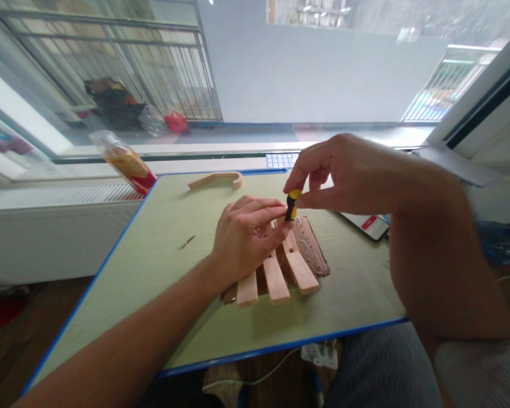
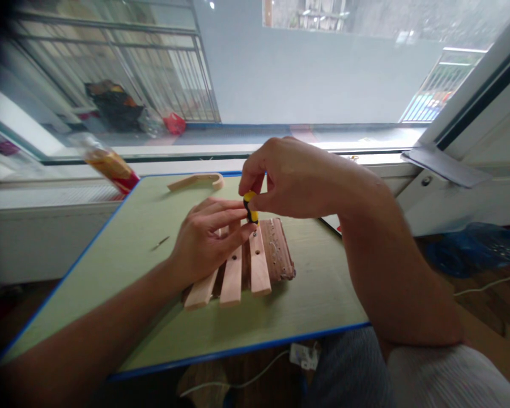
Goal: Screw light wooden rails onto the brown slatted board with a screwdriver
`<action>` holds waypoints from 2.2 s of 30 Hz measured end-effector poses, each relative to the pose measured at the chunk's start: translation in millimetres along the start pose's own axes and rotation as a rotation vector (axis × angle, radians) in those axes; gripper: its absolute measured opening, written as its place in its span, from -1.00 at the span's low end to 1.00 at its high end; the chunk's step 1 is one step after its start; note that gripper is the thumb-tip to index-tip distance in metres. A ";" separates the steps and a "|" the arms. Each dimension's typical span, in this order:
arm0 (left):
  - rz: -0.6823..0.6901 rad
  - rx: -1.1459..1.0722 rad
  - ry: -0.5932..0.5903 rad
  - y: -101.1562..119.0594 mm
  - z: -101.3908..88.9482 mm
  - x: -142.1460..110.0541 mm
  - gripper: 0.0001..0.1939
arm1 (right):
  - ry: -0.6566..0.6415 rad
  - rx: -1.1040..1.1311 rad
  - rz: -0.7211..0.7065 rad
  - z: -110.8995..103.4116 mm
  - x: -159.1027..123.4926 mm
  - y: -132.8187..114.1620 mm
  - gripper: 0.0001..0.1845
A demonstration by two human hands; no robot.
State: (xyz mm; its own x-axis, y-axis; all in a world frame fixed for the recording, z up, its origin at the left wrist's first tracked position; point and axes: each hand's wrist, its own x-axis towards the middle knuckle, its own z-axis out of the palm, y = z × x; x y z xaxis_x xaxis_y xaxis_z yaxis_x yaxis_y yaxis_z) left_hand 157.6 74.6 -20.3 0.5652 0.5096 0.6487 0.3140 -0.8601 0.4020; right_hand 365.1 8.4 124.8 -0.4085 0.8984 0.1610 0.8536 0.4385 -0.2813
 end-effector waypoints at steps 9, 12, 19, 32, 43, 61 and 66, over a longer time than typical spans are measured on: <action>-0.003 0.015 -0.012 0.5 0.8 0.1 -0.75 | 0.032 -0.048 0.089 5.0 3.6 8.2 -0.83; 0.002 0.015 -0.012 0.0 0.9 0.2 -0.74 | 0.036 -0.055 0.102 6.2 4.5 7.7 -0.81; 0.007 0.009 0.001 0.8 0.7 0.8 -0.70 | 0.071 -0.114 0.138 7.7 6.3 4.9 -0.75; -0.009 0.001 -0.018 -1.7 2.7 1.6 -0.65 | 0.168 -0.170 0.150 14.5 9.6 2.8 -0.57; -0.032 -0.016 0.016 -1.6 2.9 1.2 -0.72 | 0.083 -0.059 0.087 7.4 4.8 9.0 -0.65; -0.011 -0.006 0.005 -0.9 2.1 0.4 -0.74 | 0.086 -0.019 0.040 8.4 4.3 11.1 -0.86; -0.012 -0.005 0.000 0.4 2.3 1.0 -0.73 | 0.061 -0.064 0.139 8.5 5.8 9.7 -0.76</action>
State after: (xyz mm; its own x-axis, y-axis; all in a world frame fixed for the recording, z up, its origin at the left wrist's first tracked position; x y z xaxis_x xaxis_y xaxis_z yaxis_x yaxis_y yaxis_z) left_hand 160.1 74.7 -21.0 0.5610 0.5202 0.6440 0.3174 -0.8536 0.4130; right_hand 368.2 18.0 115.0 -0.2660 0.9466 0.1822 0.9203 0.3056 -0.2444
